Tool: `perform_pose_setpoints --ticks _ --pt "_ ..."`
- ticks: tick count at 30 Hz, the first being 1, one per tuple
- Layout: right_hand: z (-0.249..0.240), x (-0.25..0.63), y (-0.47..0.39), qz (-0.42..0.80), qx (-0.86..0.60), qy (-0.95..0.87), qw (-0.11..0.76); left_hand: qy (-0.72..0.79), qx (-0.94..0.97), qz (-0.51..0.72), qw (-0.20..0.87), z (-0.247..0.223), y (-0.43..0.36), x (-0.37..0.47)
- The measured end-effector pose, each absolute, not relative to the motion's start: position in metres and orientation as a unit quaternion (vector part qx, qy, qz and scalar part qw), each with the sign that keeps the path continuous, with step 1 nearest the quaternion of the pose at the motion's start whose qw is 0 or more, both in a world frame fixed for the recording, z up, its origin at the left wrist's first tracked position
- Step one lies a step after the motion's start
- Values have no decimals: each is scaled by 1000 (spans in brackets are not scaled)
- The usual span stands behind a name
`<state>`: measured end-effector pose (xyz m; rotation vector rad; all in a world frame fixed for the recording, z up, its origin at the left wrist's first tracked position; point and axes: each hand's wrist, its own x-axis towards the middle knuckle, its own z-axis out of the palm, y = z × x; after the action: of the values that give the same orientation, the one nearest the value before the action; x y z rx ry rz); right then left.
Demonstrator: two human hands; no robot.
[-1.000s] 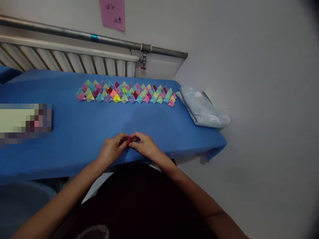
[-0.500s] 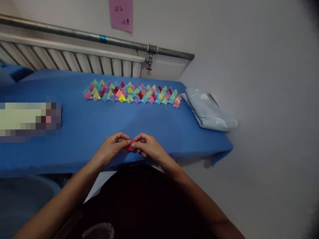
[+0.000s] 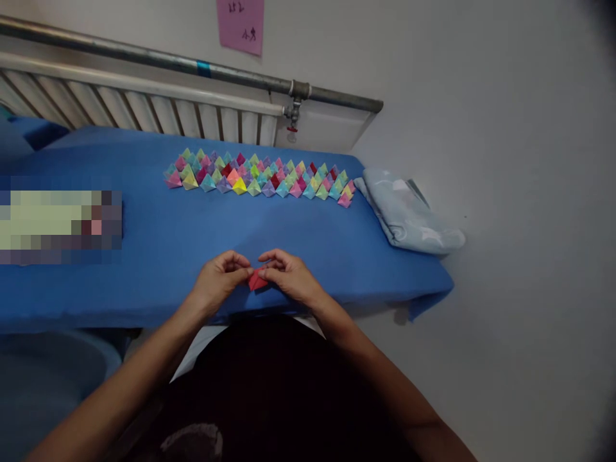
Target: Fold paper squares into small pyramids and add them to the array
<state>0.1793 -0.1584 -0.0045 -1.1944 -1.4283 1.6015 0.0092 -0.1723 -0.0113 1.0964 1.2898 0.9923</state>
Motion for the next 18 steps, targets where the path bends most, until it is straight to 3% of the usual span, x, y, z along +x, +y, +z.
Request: perform_pose_setpoints --ticks 4,11,15,18 --pt "-6 180 -152 548 -482 -609 310 575 536 379 489 -17 -172 10" --pt "-2 178 -135 400 -478 -764 165 588 753 192 223 -11 -172 9" --pt "0 176 -131 371 -472 -787 144 533 811 203 129 -16 -170 8" --pt "-1 177 -131 324 -478 -800 162 464 851 213 120 -23 -170 5"
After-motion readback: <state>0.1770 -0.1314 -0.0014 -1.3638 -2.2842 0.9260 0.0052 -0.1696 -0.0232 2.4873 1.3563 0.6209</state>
